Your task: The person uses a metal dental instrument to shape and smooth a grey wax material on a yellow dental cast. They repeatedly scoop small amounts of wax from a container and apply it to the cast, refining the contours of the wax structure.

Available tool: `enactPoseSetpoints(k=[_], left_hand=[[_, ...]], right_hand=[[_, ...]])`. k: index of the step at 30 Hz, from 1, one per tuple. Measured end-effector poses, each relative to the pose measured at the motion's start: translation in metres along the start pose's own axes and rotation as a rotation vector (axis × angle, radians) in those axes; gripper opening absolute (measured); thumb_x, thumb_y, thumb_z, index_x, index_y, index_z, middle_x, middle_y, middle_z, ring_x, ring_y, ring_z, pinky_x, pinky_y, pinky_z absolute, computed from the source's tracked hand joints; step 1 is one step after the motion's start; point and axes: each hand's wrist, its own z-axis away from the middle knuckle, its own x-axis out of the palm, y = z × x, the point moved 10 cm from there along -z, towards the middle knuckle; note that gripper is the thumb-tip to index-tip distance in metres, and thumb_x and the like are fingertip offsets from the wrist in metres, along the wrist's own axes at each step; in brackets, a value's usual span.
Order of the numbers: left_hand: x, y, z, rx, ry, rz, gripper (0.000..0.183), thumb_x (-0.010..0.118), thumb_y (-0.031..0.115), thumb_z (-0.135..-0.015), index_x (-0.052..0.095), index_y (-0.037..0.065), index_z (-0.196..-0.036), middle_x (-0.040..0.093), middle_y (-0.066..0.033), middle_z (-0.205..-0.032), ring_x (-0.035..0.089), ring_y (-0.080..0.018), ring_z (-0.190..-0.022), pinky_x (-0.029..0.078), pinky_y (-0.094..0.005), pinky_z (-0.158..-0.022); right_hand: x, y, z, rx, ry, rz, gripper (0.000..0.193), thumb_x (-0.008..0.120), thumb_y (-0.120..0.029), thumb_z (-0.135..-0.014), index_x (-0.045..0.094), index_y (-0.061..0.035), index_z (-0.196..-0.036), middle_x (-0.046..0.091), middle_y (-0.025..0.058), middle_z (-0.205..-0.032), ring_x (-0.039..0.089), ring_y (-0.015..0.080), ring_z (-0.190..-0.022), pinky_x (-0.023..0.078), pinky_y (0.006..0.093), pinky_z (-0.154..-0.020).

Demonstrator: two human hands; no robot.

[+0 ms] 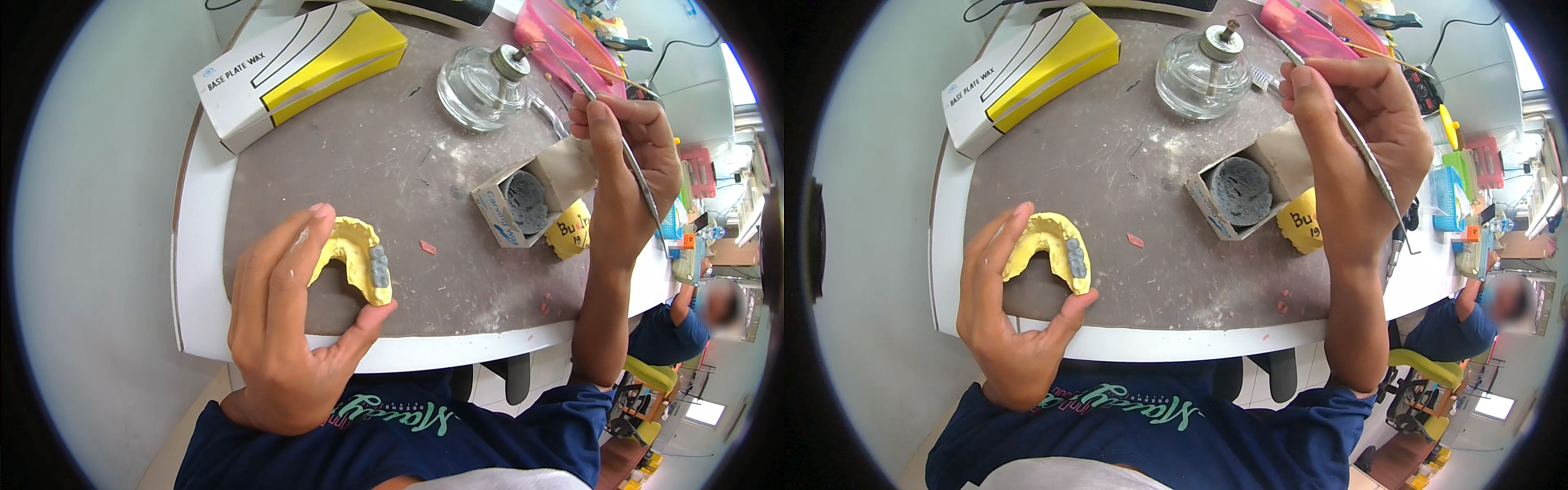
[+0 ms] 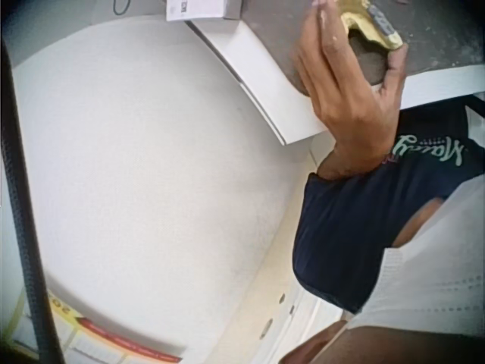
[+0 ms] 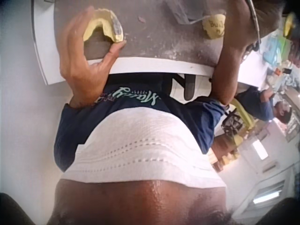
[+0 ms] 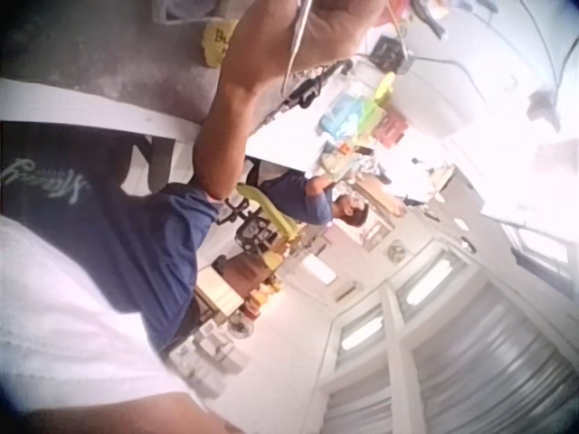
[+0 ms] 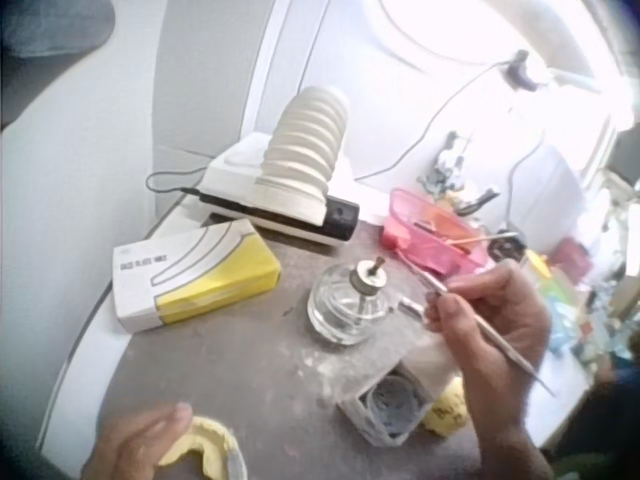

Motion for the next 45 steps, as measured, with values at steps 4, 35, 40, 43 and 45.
enactPoseSetpoints(k=[4,35,40,43,45], left_hand=[[-0.003,0.0,0.002,-0.001,0.003,-0.028,0.076,0.088,0.008,-0.055,0.056,-0.002,-0.123,0.06,-0.0183,-0.118,0.059,-0.0302,-0.108,0.049,-0.0351,-0.09],[-0.004,0.004,0.004,0.185,0.086,-0.02,0.07,0.084,0.006,-0.057,0.056,-0.005,-0.12,0.062,-0.0197,-0.114,0.062,-0.0287,-0.1,0.054,-0.0327,-0.08],[-0.004,0.004,0.004,0.186,0.087,-0.019,0.071,0.085,0.006,-0.056,0.057,-0.004,-0.12,0.062,-0.0198,-0.113,0.062,-0.0284,-0.099,0.054,-0.0328,-0.079],[-0.004,0.004,0.004,0.187,0.087,-0.02,0.071,0.085,0.006,-0.056,0.057,-0.004,-0.12,0.062,-0.0196,-0.113,0.062,-0.0281,-0.099,0.054,-0.0325,-0.079],[-0.004,0.004,0.004,0.186,0.085,-0.02,0.071,0.085,0.006,-0.056,0.057,-0.004,-0.12,0.062,-0.0196,-0.113,0.062,-0.028,-0.099,0.054,-0.0324,-0.079]], right_hand=[[0.005,0.001,0.001,-0.021,-0.011,0.023,0.01,0.066,-0.004,-0.088,0.062,0.0042,-0.093,0.07,0.012,-0.087,0.066,0.0122,-0.079,0.053,0.0226,-0.074],[0.049,-0.051,0.147,0.089,-0.185,-0.122,0.027,0.077,0.009,-0.065,0.062,0.0002,-0.086,0.068,0.0177,-0.078,0.068,0.0217,-0.065,0.053,0.0272,-0.056],[0.051,-0.053,0.146,0.077,-0.208,-0.091,0.026,0.077,0.008,-0.067,0.061,-0.0008,-0.087,0.068,0.0168,-0.078,0.068,0.0216,-0.065,0.053,0.027,-0.056],[0.05,-0.053,0.147,0.076,-0.208,-0.093,0.026,0.077,0.007,-0.068,0.061,-0.0015,-0.087,0.068,0.0162,-0.078,0.068,0.0215,-0.065,0.053,0.0269,-0.056],[0.05,-0.053,0.147,0.08,-0.202,-0.099,0.026,0.077,0.007,-0.068,0.061,-0.0019,-0.087,0.068,0.0159,-0.078,0.068,0.0214,-0.065,0.053,0.0269,-0.057]])
